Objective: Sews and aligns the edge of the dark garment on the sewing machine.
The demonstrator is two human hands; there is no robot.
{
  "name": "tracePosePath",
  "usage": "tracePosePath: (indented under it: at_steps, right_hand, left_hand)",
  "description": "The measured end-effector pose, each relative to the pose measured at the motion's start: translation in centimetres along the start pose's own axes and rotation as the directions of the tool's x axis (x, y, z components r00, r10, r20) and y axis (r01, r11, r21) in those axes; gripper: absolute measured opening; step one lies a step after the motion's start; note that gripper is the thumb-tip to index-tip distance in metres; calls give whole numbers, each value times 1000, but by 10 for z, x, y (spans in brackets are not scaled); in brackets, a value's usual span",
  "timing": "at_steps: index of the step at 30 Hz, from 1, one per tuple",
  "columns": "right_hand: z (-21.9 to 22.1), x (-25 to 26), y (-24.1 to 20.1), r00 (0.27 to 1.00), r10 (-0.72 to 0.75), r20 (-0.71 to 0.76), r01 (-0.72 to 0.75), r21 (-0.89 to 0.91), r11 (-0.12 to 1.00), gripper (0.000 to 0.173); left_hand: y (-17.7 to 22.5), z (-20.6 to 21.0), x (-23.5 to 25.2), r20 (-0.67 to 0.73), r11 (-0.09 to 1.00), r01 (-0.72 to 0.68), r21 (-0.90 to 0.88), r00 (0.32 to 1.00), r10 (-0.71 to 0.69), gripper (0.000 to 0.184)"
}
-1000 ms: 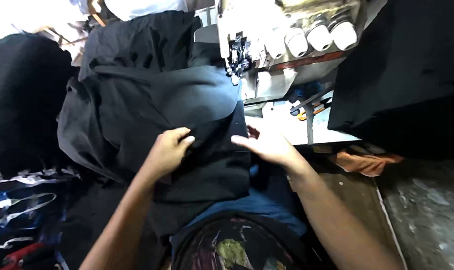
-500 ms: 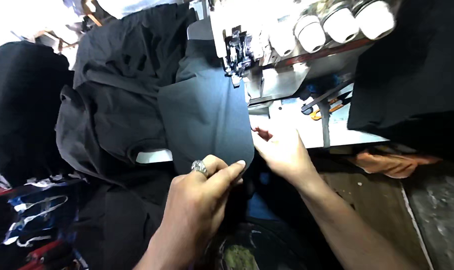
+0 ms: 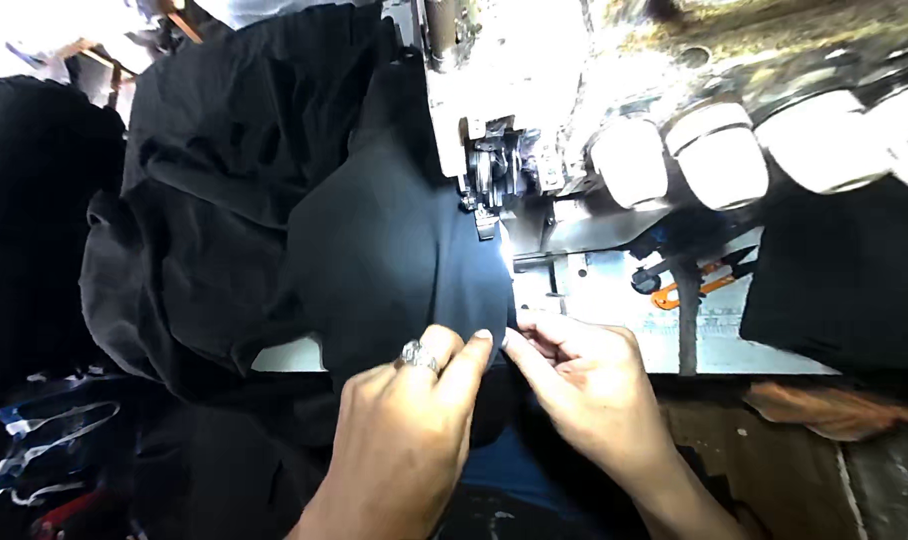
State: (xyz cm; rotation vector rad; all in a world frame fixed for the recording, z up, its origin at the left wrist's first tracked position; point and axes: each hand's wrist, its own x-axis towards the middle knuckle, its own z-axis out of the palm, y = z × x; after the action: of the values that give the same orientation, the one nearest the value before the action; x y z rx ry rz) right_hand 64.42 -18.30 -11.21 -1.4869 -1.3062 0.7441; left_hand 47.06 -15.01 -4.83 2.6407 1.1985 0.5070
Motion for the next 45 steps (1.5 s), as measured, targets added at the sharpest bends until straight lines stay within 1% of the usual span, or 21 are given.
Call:
tracePosePath:
  at_steps: [2, 4, 6, 8, 11, 15, 19, 23, 25, 27, 29, 30, 31, 37, 45]
  right_hand:
    - [-1, 2, -1, 1000, 4, -3, -4, -26, 1000, 16]
    - [1, 3, 0, 1000, -3, -16, 3, -6, 1000, 16]
    - [2, 5, 0, 1000, 9, -21, -8, 25, 1000, 13]
    - [2, 4, -1, 998, 58, -7, -57, 69, 996, 10]
    - [1, 3, 0, 987, 144, 70, -156, 201, 967, 10]
    - [0, -2, 3, 971, 188, 148, -226, 309, 924, 19]
    - [-2, -5, 1, 965, 208, 162, -247, 284, 926, 8]
    - [-2, -9, -2, 969, 193, 153, -226, 236, 945, 11]
    - [-4, -11, -5, 965, 218, 144, -243, 189, 951, 14]
    - [-5, -13, -6, 962, 234, 141, -255, 161, 953, 15]
    - [-4, -16, -6, 968, 214, 128, -234, 170, 957, 12]
    - [-4, -16, -6, 973, 194, 122, -214, 180, 960, 9]
    - [-3, -15, -6, 976, 183, 115, -202, 180, 963, 8]
    - [-1, -20, -6, 986, 142, 84, -155, 170, 973, 11]
    - [1, -15, -1, 993, 96, 70, -109, 220, 969, 8]
  left_hand:
    - [1, -4, 11, 1, 997, -7, 79, 1000, 7, 23]
    - [4, -6, 18, 2, 989, -6, 147, 1000, 6, 23]
    - [6, -4, 20, 3, 986, -6, 166, 1000, 6, 23]
    - [9, 1, 15, -8, 987, 7, 158, 1000, -5, 24]
    - [12, 7, 0, -50, 993, 53, 102, 998, -48, 25]
    - [10, 14, -18, -104, 997, 70, 10, 992, -69, 25]
    - [9, 16, -23, -160, 995, 75, -72, 983, -86, 22]
    - [3, 5, -17, -222, 963, 123, -238, 959, -178, 16]
    - [-4, -9, -10, -219, 958, 124, -260, 958, -184, 16]
    - [-4, -24, -4, -202, 976, 78, -205, 972, -120, 16]
    - [2, -23, -6, -91, 992, 24, -126, 995, -36, 19]
    - [4, -17, -9, -20, 997, 5, -79, 1000, -7, 22]
    - [5, -10, -12, 21, 999, -3, -44, 1000, 4, 23]
    - [7, -1, -17, 11, 999, 17, 34, 1000, -18, 22]
    - [6, 3, -7, -1, 997, 68, -33, 998, -68, 24]
